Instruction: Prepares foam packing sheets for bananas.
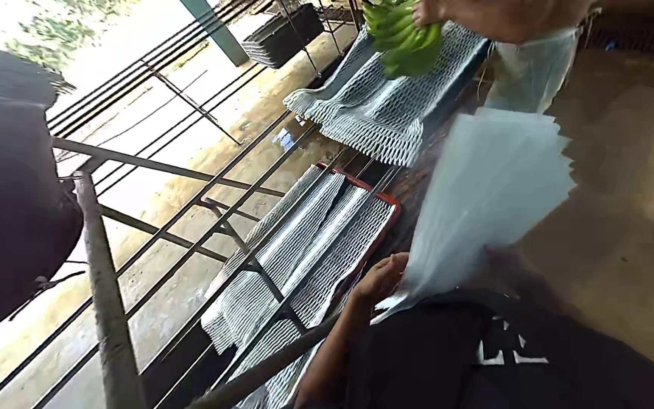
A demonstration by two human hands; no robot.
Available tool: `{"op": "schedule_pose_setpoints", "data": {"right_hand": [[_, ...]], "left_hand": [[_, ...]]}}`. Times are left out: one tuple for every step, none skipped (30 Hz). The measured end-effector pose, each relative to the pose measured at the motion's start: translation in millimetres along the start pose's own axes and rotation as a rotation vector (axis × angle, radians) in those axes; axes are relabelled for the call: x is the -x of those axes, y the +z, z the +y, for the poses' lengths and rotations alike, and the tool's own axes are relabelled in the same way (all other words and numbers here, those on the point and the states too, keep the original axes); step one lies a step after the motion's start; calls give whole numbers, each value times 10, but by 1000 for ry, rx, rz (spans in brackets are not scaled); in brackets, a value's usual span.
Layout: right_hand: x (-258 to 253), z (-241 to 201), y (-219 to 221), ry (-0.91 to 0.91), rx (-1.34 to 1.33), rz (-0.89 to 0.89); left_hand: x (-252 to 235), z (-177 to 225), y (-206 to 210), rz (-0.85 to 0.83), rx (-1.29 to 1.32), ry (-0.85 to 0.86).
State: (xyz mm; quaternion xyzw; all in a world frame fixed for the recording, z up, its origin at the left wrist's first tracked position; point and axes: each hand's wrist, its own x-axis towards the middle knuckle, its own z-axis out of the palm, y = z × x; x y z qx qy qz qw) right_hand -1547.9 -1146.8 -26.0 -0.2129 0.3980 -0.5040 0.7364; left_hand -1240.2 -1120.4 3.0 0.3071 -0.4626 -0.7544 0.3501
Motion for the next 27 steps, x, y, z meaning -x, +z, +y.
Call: {"op": "schedule_pose_setpoints", "data": {"right_hand": [[-153, -113, -46, 30, 31, -39], [-312, -214, -75, 55, 55, -78], [-462, -282, -85, 79, 73, -113], [-587, -329, -72, 102, 87, -141], [-696, -372, -53, 124, 100, -167], [-798, -415, -30, 142, 109, -184], [-903, -460, 1, 159, 113, -195], [-1013, -493, 30, 174, 121, -212], [-1119, -514, 63, 184, 135, -234], [-1227, -526, 102, 185, 145, -262], [-1323, -545, 167, 179, 164, -288], [-1385, -567, 276, 169, 176, -261], [-1434, -587, 390, 155, 178, -205], [-1503, -619, 478, 138, 171, -166], [-1576, -679, 584, 110, 190, -151], [-1689, -705, 635, 73, 189, -159], [-1802, -719, 655, 50, 188, -186], [-1895, -724, 668, 36, 186, -203], [-1984, -722, 668, 19, 189, -222], [-2056, -749, 704, 5, 203, -223], [-2090, -807, 810, -3, 213, -188], [-2122, -865, 891, -10, 223, -159], [-2162, -926, 934, -20, 247, -173], [-2231, -978, 913, -27, 271, -223], [-2265, -1062, 972, -29, 332, -256], [-2277, -1171, 1099, -15, 441, -261], [-2297, -1263, 1194, 24, 575, -257]], "left_hand": [[-112, 4, -15, 38, -6, -19], [-234, 13, -32, 52, -56, -45], [-345, 32, -36, 46, -140, -72], [-433, 46, -36, 19, -222, -96], [-507, 60, -26, -10, -288, -126], [-577, 89, -19, -30, -341, -149], [-649, 135, -36, -43, -388, -167], [-722, 199, -73, -58, -426, -184], [-790, 273, -124, -82, -457, -197], [-855, 350, -177, -98, -492, -197], [-909, 427, -241, -101, -517, -186], [-946, 484, -314, -97, -530, -165], [-972, 507, -403, -83, -524, -127], [-997, 514, -512, -50, -491, -87], [-1027, 529, -622, 10, -442, -47], [-1057, 554, -730, 82, -384, -8], [-1082, 569, -828, 160, -314, 33], [-1099, 579, -914, 248, -229, 68], [-1121, 609, -993, 348, -141, 92], [-1154, 684, -1061, 466, -63, 108], [-1191, 805, -1119, 592, 3, 113], [-1224, 956, -1180, 701, 62, 107], [-1266, 1141, -1236, 805, 107, 89], [-1329, 1354, -1283, 910, 124, 39], [-1400, 1573, -1380, 972, 160, -27], [-1480, 1823, -1523, 1012, 271, -95], [-1546, 1983, -1698, 1134, 371, -69]]}}
